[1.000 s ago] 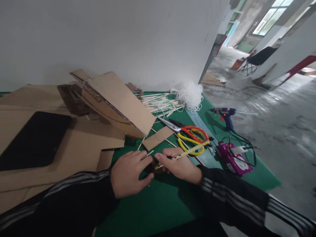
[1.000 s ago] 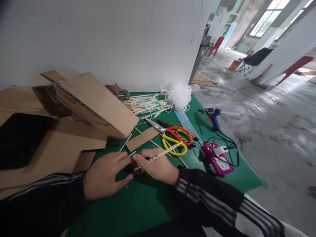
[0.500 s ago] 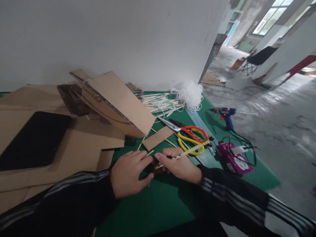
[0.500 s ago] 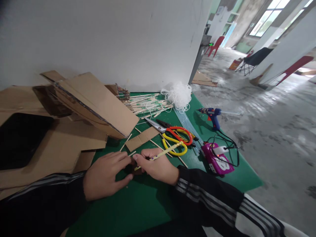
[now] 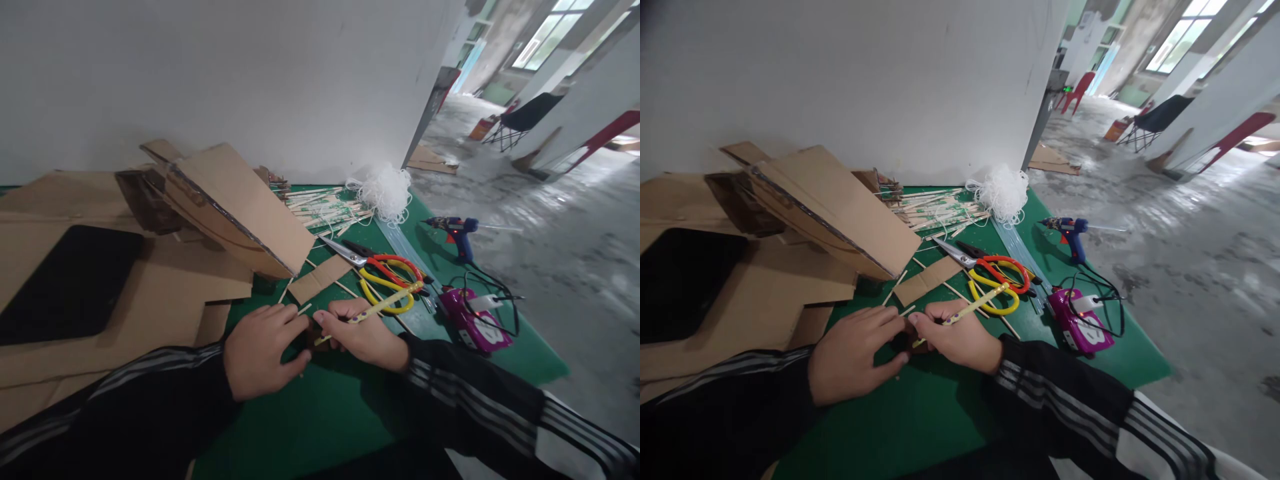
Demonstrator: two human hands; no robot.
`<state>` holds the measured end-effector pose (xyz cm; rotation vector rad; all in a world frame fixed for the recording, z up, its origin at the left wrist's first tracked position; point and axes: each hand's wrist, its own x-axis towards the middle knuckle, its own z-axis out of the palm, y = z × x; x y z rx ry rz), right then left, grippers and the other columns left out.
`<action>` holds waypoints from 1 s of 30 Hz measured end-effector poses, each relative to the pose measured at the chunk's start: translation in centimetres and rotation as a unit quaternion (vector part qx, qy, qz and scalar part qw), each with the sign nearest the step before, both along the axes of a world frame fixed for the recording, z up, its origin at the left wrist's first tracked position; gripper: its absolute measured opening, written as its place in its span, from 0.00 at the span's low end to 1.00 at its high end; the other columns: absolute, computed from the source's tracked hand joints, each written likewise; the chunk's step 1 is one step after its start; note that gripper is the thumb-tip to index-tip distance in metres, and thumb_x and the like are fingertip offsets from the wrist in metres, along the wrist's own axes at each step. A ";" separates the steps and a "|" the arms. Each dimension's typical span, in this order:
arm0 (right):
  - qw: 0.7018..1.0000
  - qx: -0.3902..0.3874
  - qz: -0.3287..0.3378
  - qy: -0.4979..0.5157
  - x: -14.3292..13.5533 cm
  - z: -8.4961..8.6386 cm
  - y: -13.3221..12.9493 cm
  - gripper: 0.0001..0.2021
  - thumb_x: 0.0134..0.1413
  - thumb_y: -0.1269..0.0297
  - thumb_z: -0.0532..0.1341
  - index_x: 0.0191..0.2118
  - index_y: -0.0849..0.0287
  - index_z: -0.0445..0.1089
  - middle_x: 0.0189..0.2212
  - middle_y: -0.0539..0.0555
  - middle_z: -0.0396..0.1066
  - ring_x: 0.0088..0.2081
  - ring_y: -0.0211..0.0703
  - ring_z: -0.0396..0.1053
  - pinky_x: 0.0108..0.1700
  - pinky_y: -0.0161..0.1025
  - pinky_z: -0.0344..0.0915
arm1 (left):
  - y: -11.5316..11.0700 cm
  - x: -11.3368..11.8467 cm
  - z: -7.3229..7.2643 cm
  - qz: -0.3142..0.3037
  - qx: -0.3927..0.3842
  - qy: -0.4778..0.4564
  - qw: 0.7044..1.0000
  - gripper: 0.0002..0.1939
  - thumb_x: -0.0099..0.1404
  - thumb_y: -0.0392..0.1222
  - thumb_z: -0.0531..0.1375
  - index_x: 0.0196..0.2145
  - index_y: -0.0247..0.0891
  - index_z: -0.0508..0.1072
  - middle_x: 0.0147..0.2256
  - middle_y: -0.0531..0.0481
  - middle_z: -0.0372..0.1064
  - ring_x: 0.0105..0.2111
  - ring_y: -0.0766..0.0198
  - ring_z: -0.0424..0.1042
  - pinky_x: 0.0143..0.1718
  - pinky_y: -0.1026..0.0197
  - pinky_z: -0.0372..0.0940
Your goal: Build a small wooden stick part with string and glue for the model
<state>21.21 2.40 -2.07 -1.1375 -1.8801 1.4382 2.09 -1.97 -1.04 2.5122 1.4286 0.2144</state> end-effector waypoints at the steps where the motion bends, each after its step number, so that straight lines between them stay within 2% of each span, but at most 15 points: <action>1: 1.000 0.005 -0.002 -0.002 0.0 0.0 0.0 0.19 0.58 0.58 0.58 0.19 0.60 0.62 0.14 0.47 0.64 0.16 0.31 0.59 0.18 0.28 0.55 | 0.0 0.0 0.0 0.001 0.000 0.000 1.000 0.06 0.62 0.44 0.57 0.36 0.41 0.68 0.35 0.49 0.67 0.35 0.55 0.68 0.34 0.55 0.59; 30: 1.000 -0.004 0.008 0.003 0.0 0.0 0.1 0.18 0.58 0.59 0.57 0.19 0.61 0.63 0.13 0.47 0.62 0.15 0.31 0.57 0.16 0.27 0.52 | 0.1 -0.1 0.0 -0.010 0.006 -0.002 1.000 0.06 0.63 0.43 0.56 0.36 0.40 0.68 0.34 0.49 0.66 0.35 0.56 0.67 0.34 0.55 0.57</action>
